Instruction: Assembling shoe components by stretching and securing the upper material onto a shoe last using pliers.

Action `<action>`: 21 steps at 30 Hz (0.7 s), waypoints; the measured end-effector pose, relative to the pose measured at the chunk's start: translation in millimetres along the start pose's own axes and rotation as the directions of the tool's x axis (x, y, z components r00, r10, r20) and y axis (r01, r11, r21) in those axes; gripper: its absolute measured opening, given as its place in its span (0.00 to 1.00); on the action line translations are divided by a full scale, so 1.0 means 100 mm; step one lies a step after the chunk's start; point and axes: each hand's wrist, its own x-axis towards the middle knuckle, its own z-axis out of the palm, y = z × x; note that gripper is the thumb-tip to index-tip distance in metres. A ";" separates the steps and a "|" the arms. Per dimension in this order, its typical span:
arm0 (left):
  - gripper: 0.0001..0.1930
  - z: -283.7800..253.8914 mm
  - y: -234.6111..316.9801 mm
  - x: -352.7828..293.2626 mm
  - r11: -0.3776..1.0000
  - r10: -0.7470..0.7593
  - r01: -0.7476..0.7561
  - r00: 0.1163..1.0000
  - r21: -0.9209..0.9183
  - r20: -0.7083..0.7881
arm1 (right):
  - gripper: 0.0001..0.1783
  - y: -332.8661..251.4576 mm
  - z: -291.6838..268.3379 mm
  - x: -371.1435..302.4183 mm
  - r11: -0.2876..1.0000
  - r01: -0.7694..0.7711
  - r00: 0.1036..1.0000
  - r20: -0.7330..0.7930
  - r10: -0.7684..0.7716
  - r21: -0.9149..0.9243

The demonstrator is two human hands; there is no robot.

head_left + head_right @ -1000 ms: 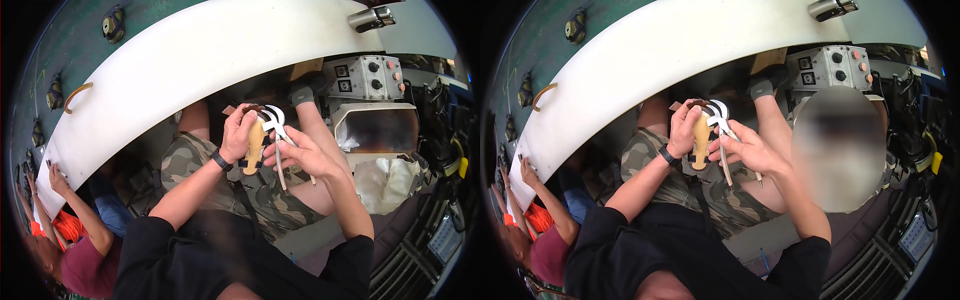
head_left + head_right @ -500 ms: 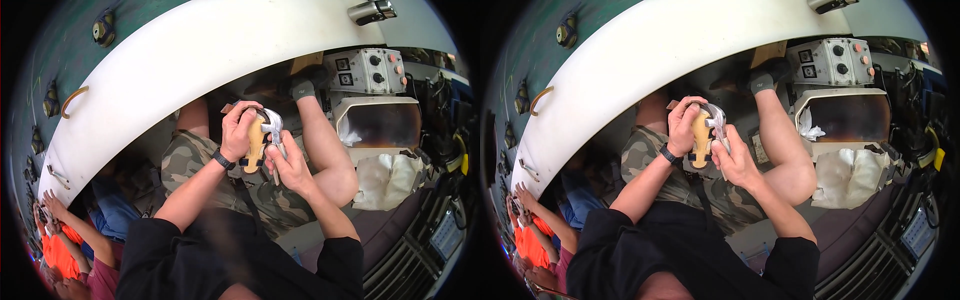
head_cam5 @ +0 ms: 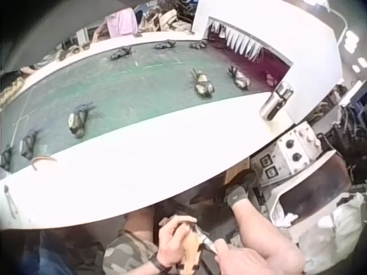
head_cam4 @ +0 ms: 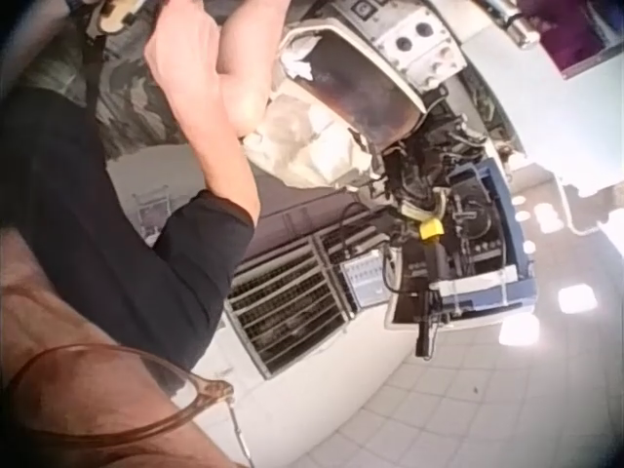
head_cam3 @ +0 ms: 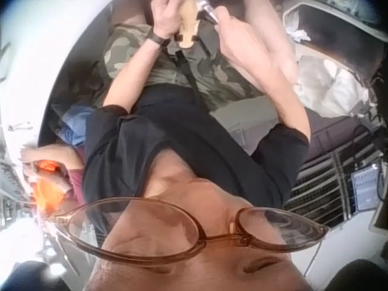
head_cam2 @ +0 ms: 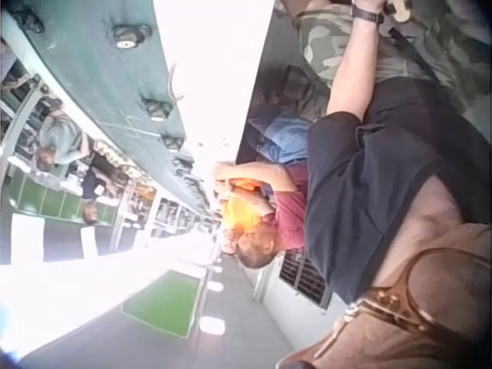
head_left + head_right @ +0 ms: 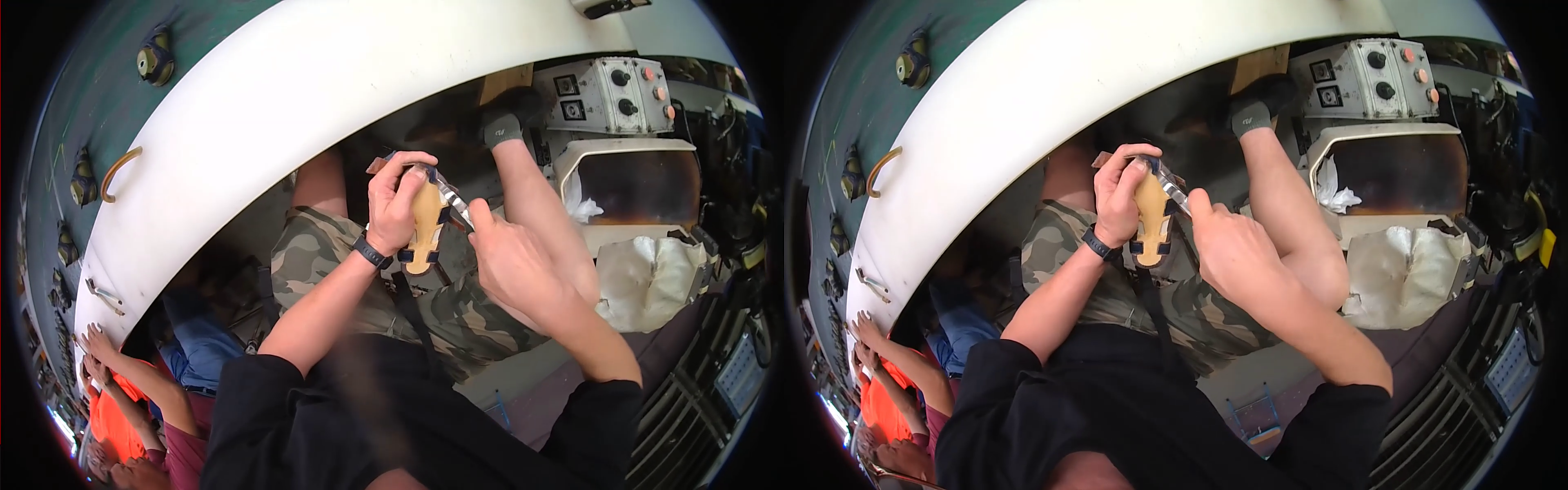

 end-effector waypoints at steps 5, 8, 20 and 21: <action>0.15 0.01 0.07 0.08 0.996 0.017 -0.024 0.997 0.085 0.075 | 0.11 0.02 0.00 0.11 0.964 -0.012 1.000 -0.004 0.012 -0.265; 0.15 -0.02 0.01 0.07 0.997 -0.024 0.021 0.999 0.075 0.034 | 0.11 0.01 -0.05 0.14 0.979 -0.061 0.991 0.104 0.082 -0.193; 0.13 -0.02 0.06 0.05 0.992 -0.061 0.062 0.998 -0.107 0.008 | 0.35 -0.37 -0.56 0.05 0.863 0.107 0.963 -0.267 0.034 0.494; 0.13 -0.05 0.05 0.04 0.997 -0.031 0.031 0.999 -0.064 -0.009 | 0.35 -0.36 -0.36 0.15 0.825 0.227 0.889 -0.457 0.041 0.517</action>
